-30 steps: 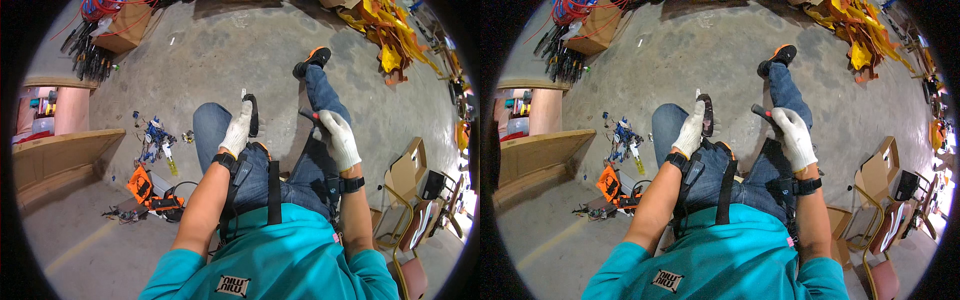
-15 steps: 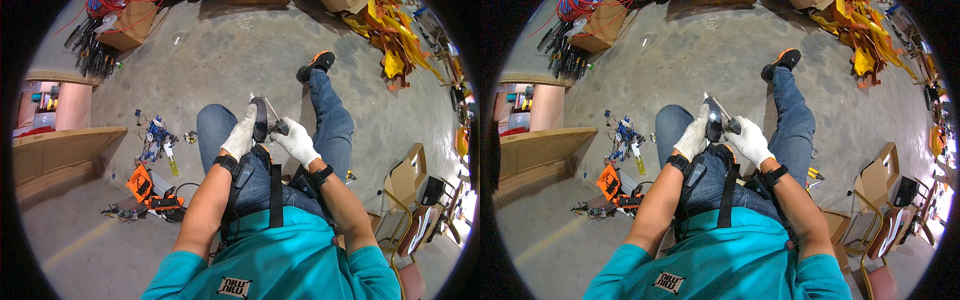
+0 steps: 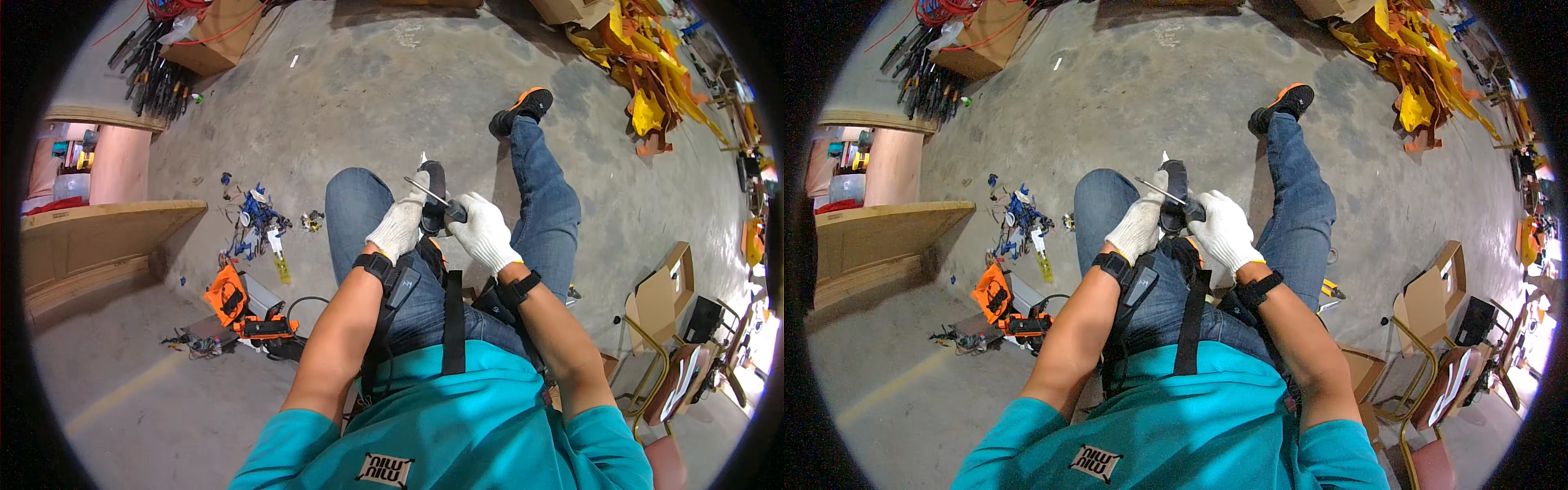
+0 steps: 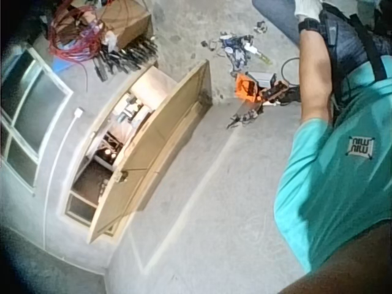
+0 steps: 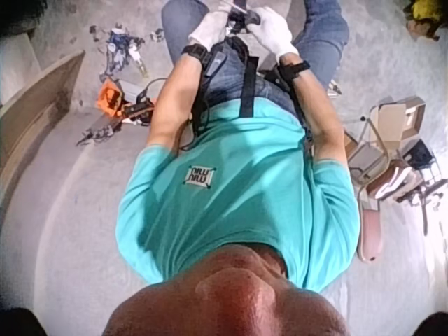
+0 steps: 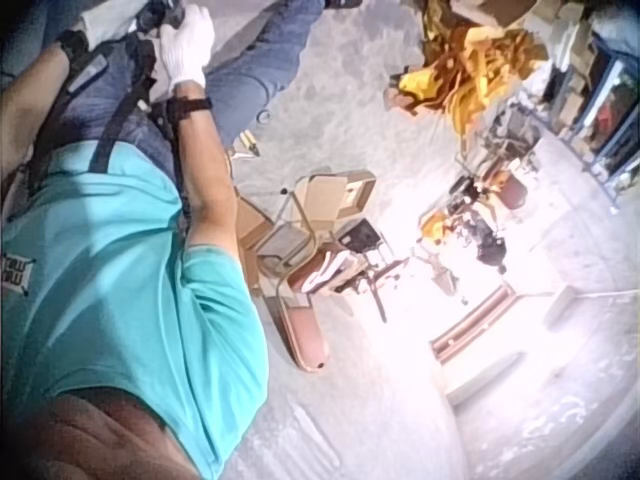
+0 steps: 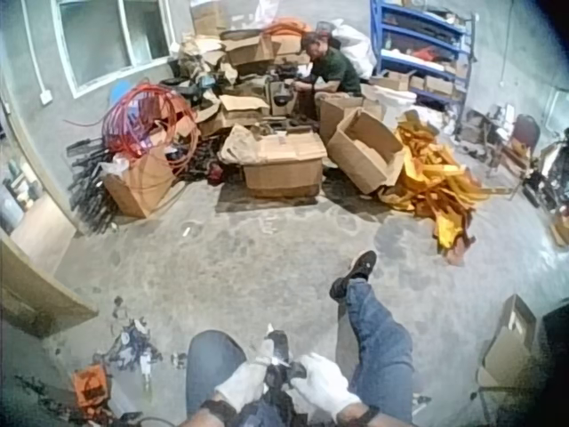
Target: The recorder uses a screwdriver to disassemble or repair a small mechanical component while sitting on the floor of a workshop.
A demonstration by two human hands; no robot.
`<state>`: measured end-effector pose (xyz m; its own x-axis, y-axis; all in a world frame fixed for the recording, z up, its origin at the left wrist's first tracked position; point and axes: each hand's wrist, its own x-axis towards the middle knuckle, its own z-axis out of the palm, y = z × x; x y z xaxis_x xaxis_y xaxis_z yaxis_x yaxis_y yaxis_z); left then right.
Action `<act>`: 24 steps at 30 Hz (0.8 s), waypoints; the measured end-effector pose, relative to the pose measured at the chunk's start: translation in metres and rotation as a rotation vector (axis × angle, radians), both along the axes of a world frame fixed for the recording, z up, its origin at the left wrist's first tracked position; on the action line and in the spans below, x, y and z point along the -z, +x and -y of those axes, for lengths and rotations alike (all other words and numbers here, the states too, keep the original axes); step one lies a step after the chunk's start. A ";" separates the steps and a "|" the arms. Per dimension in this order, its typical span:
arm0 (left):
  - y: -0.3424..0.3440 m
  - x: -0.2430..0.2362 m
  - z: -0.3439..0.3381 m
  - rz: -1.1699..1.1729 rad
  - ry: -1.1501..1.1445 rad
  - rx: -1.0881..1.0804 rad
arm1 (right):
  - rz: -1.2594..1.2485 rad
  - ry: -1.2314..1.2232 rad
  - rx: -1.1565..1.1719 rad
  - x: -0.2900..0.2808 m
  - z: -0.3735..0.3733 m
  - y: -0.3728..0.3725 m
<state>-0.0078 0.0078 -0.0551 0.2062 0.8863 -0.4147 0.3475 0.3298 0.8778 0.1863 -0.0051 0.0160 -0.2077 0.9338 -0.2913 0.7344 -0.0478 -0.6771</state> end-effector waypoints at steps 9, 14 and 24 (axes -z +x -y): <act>0.009 -0.052 -0.007 0.047 -0.417 -0.048 | 0.011 -0.032 0.029 0.006 0.004 -0.002; 0.008 -0.032 0.000 0.354 -0.443 -0.195 | 0.109 0.194 -0.164 0.001 0.007 -0.004; 0.006 -0.020 -0.005 -0.020 -0.441 -0.059 | 0.021 0.027 0.005 0.010 0.001 0.001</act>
